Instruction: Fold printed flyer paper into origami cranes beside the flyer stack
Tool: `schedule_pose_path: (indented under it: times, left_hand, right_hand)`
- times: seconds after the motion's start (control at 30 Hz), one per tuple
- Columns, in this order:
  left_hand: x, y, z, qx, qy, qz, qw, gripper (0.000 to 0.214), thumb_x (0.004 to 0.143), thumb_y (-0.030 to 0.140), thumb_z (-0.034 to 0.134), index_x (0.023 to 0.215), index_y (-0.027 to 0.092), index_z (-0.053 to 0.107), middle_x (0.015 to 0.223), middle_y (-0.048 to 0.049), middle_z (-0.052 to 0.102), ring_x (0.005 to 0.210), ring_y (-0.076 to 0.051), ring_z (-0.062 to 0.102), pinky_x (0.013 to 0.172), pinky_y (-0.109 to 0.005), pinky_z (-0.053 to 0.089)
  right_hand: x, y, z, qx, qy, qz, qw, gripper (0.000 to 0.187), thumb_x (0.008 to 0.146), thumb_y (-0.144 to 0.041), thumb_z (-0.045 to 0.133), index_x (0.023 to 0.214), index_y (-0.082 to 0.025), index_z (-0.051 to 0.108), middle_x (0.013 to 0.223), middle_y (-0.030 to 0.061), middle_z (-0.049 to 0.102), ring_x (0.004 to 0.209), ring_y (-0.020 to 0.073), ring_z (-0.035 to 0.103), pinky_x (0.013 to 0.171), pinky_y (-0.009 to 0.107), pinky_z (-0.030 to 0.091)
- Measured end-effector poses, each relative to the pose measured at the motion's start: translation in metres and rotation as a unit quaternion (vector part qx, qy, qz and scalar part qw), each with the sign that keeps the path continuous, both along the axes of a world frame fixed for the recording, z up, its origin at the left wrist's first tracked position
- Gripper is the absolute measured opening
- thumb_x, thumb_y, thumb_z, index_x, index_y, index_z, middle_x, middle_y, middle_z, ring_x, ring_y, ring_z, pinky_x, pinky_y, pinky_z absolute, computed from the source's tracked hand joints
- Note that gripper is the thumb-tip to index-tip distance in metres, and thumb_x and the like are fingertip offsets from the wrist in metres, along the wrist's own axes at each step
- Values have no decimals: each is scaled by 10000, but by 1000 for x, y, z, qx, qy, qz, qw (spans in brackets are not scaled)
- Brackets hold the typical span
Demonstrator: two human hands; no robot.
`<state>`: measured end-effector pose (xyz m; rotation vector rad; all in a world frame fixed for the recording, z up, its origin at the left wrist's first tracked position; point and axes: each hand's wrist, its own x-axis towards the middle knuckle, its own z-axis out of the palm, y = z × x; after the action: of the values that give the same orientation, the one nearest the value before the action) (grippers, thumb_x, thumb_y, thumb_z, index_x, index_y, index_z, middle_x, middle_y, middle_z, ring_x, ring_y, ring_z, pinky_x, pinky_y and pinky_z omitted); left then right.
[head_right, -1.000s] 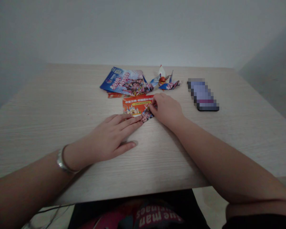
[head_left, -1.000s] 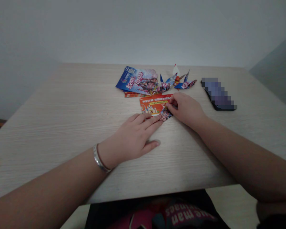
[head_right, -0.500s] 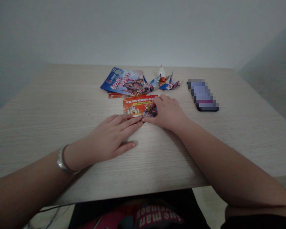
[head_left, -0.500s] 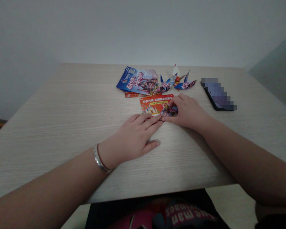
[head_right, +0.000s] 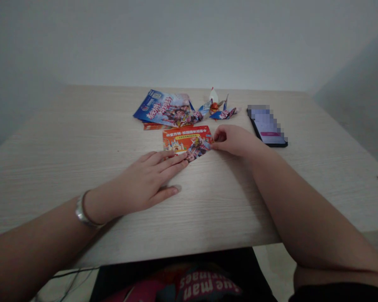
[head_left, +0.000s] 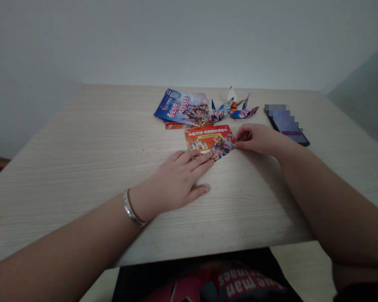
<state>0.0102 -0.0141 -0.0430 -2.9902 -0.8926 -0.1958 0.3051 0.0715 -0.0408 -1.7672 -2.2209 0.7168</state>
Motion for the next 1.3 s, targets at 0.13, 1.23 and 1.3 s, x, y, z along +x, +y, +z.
schedule_pose_path:
  times: [0.13, 1.23, 1.3]
  left_hand:
    - [-2, 0, -1, 6, -1, -1, 1000, 645, 1020, 541, 371, 1534, 153, 388, 1599, -81, 386, 1368, -340, 448, 1108, -498, 383]
    - [-17, 20, 38, -133, -35, -68, 988, 256, 1016, 269, 468, 1004, 258, 723, 1070, -14, 742, 1084, -164, 652, 1040, -342, 465]
    - [-12, 19, 33, -112, -36, -2, 993, 223, 1004, 307, 502, 1016, 207, 701, 1078, -51, 720, 1042, -192, 645, 972, -350, 486]
  right_hand:
    - [8, 1, 2, 13, 16, -15, 1000, 82, 774, -305, 691, 797, -233, 659, 752, 19, 703, 661, 186, 622, 620, 332, 471]
    - [-48, -25, -5, 169, -71, 133, 974, 211, 879, -392, 658, 877, -187, 608, 890, 60, 670, 771, 195, 553, 646, 303, 345]
    - [-49, -26, -4, 170, -71, 136, 973, 208, 876, -391, 658, 876, -189, 608, 888, 60, 670, 768, 195, 552, 644, 301, 346]
